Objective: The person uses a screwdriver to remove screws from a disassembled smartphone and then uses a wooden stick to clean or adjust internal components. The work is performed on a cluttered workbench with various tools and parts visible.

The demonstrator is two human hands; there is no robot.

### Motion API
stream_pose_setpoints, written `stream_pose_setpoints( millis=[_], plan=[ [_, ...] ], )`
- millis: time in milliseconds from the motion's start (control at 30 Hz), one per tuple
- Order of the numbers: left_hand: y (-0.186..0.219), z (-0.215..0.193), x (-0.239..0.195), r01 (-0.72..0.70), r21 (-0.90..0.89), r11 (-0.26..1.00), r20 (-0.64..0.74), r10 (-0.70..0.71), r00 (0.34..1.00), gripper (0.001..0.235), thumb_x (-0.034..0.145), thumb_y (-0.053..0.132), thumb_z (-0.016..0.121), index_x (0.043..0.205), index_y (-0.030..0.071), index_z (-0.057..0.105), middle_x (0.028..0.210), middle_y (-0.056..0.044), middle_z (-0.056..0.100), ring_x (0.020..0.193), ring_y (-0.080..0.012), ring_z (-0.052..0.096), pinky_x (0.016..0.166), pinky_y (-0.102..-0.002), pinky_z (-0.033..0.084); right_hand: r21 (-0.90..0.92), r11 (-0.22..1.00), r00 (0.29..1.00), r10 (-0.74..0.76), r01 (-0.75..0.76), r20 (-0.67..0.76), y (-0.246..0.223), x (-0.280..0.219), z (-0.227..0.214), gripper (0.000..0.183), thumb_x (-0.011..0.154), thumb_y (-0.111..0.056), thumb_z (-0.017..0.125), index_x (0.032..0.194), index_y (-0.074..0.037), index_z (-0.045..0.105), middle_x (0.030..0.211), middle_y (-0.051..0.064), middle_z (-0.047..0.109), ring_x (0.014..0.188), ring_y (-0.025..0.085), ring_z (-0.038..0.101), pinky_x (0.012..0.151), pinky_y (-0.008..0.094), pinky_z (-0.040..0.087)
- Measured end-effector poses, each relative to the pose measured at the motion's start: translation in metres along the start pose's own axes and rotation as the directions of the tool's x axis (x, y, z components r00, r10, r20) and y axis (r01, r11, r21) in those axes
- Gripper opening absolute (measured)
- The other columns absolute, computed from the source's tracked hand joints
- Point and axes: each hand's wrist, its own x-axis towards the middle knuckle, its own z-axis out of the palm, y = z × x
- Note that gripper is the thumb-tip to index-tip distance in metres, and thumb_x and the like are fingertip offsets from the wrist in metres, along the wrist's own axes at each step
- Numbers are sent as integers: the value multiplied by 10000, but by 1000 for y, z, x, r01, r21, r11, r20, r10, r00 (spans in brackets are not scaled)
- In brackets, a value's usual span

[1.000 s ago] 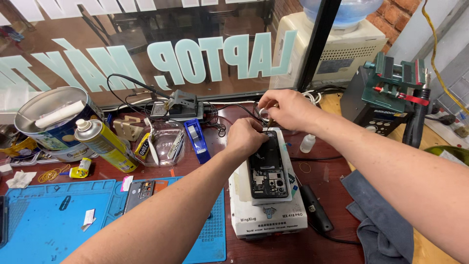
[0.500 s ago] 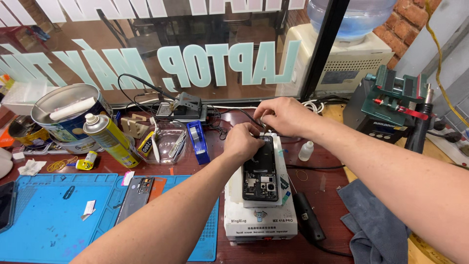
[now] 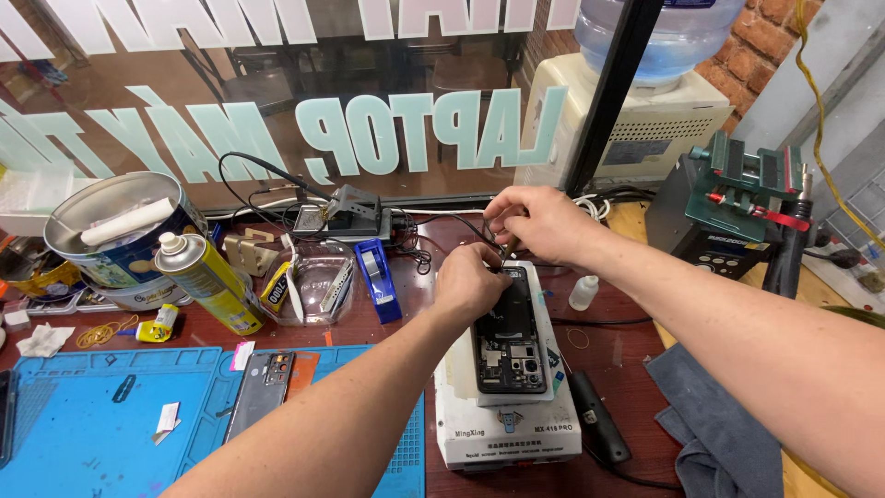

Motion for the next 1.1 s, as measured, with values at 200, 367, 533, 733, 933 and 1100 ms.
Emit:
stream_pose_setpoints(
  millis=[200, 367, 533, 733, 933, 1100],
  plan=[
    [-5, 5, 1, -36, -75, 996, -37, 33, 999, 231, 752, 205, 796, 956, 98, 809, 924, -162, 771, 904, -311, 750, 860, -412, 570, 153, 979, 986, 149, -136, -81, -7, -18, 4, 232, 979, -77, 564, 1185, -56, 669, 1040, 80, 740, 926, 159, 733, 765, 313, 608],
    [-26, -9, 13, -46, -175, 984, -60, 36, 998, 190, 800, 183, 783, 952, 71, 811, 866, -149, 776, 818, -257, 774, 819, -373, 590, 376, 923, 951, 185, -80, -250, -13, -27, 9, 259, 970, -54, 560, 1218, -18, 624, 1037, 102, 705, 946, 179, 737, 784, 317, 619],
    [-77, -43, 17, 219, -324, 920, 48, -215, 975, 195, 876, 103, 723, 1025, -4, 789, 814, -147, 785, 676, -223, 773, 612, -339, 642, 439, 891, 901, 277, -112, -334, -10, -38, 1, 268, 970, -65, 561, 1234, -29, 591, 1052, 85, 691, 974, 186, 720, 832, 333, 603],
    [-77, -32, 6, 251, -264, 931, 247, -186, 951, 191, 928, 115, 654, 1060, -4, 724, 872, -161, 771, 601, -200, 717, 529, -332, 599, 447, 882, 875, 329, -150, -355, -2, -53, 6, 255, 987, -84, 540, 1226, -26, 607, 1063, 90, 690, 984, 194, 707, 848, 347, 598],
    [-65, -22, 11, 268, -96, 958, 256, -237, 937, 168, 914, 106, 608, 978, 19, 738, 720, -133, 735, 571, -247, 714, 559, -373, 573, 482, 864, 841, 366, -148, -398, -1, -61, 6, 252, 981, -77, 548, 1221, -20, 600, 1050, 99, 696, 971, 202, 712, 827, 351, 591],
    [-75, -12, 31, 246, -61, 967, 328, -213, 920, 215, 914, 99, 598, 856, -48, 745, 667, -136, 713, 560, -243, 709, 567, -363, 588, 503, 854, 811, 385, -132, -440, 2, -71, 7, 269, 963, -45, 571, 1226, -6, 603, 1036, 111, 687, 975, 222, 714, 803, 356, 603]
  ],
)
